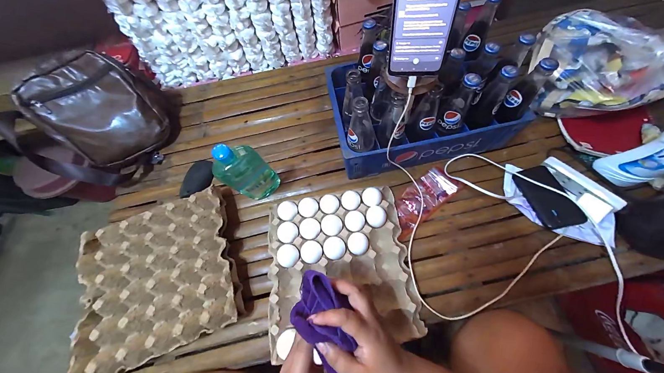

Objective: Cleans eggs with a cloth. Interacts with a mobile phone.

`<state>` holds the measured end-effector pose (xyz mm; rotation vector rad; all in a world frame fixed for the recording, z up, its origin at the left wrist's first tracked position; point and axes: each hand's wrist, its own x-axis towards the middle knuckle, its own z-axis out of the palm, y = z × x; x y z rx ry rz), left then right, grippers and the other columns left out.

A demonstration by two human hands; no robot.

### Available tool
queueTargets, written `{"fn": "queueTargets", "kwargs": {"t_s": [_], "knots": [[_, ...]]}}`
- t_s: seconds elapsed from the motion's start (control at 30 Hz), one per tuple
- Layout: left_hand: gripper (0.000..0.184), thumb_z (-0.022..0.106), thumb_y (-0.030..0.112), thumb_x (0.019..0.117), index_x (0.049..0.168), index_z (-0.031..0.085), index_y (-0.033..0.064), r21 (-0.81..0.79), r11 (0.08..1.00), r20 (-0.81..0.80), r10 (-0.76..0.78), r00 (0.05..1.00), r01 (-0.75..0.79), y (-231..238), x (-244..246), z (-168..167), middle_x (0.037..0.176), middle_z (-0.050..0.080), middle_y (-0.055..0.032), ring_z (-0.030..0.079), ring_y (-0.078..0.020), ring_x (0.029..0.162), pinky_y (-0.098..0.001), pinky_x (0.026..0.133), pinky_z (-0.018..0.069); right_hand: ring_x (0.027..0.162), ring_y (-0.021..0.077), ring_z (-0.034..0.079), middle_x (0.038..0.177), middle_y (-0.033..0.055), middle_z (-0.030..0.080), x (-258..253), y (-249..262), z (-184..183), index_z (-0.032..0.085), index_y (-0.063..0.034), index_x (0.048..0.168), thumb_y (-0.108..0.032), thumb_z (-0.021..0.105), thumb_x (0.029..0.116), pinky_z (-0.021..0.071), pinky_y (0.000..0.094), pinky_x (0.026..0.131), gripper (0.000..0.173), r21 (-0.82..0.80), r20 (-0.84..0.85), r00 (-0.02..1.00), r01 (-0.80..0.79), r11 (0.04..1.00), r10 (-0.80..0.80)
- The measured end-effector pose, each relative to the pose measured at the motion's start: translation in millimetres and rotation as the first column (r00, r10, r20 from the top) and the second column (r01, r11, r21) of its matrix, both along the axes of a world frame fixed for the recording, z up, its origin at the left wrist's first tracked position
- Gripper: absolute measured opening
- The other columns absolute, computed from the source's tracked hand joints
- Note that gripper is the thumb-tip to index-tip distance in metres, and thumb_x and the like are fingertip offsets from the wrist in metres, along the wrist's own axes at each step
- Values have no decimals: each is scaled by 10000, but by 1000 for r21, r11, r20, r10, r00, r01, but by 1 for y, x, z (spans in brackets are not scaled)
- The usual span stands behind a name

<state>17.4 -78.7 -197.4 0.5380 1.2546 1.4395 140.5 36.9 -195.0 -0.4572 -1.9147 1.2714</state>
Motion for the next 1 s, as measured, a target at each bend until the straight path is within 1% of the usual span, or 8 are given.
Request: {"fn": "queueTargets", "kwargs": {"t_s": [0.2, 0.33, 0.43, 0.53, 0.67, 0.77, 0.87, 1.0], "knots": [[470, 271, 498, 1086, 1209, 598, 185, -92, 985, 105, 158, 982, -149, 13, 9, 21, 964, 749, 58, 697, -31, 825, -227, 731, 586, 1354, 185, 486, 1434, 165, 505, -1, -1, -1, 648, -174, 1245, -271, 682, 973, 452, 335, 1108, 291, -55, -30, 999, 21, 998, -23], [612, 79, 451, 1095, 1150, 620, 169, -120, 961, 189, 270, 944, -251, 20, 5, 27, 995, 744, 25, 706, -91, 956, -325, 868, 591, 1367, 255, 486, 1420, 182, 533, -1, -2, 1, 700, -227, 1162, -271, 727, 932, 436, 411, 1126, 235, 58, 1, 998, -59, 997, 59], [475, 171, 366, 1098, 1148, 598, 166, -110, 968, 175, 240, 955, -224, 16, 8, 25, 994, 746, 41, 707, -80, 966, -324, 888, 589, 1381, 277, 476, 1418, 189, 541, -2, 1, 1, 710, -229, 1160, -266, 722, 931, 421, 433, 1139, 232, 87, -3, 997, -77, 993, 78], [496, 333, 535, 1068, 1292, 533, 141, -81, 991, 129, 113, 985, -104, 10, 9, 20, 1103, 727, 53, 683, -76, 1045, -325, 940, 568, 1355, 204, 490, 1422, 166, 535, 1, 3, 3, 701, -190, 1198, -291, 685, 964, 444, 355, 1112, 255, -44, -14, 999, -36, 998, 35], [544, 538, 608, 967, 1284, 533, 165, -23, 999, 145, 39, 989, -36, 8, 4, 13, 1045, 716, 47, 687, -59, 876, -259, 780, 585, 1304, 156, 538, 1390, 189, 565, 2, 7, 6, 698, -75, 1245, -270, 634, 996, 478, 305, 1074, 323, -226, -37, 999, 4, 974, -13], [453, 465, 579, 1013, 1208, 603, 194, -38, 990, 176, 138, 975, -134, 11, 5, 20, 991, 749, 45, 710, -63, 864, -269, 788, 596, 1317, 193, 534, 1405, 190, 561, 2, 4, 5, 696, -101, 1263, -299, 625, 1005, 472, 349, 1087, 333, -175, -12, 999, -37, 984, 35], [513, 142, 401, 1105, 1178, 601, 184, -83, 961, 229, 276, 933, -264, 17, 6, 29, 1014, 755, 46, 714, -74, 970, -312, 886, 596, 1359, 273, 504, 1408, 201, 562, -1, -2, 2, 717, -185, 1228, -282, 653, 984, 429, 427, 1128, 270, 36, 7, 996, -89, 995, 88], [463, 190, 352, 1104, 1134, 618, 179, -54, 967, 170, 254, 952, -248, 14, 7, 23, 993, 750, 51, 706, -70, 971, -313, 898, 586, 1389, 316, 482, 1428, 217, 552, -2, 0, 0, 713, -192, 1247, -261, 638, 990, 402, 461, 1162, 277, 129, 19, 992, -126, 984, 125]]}}
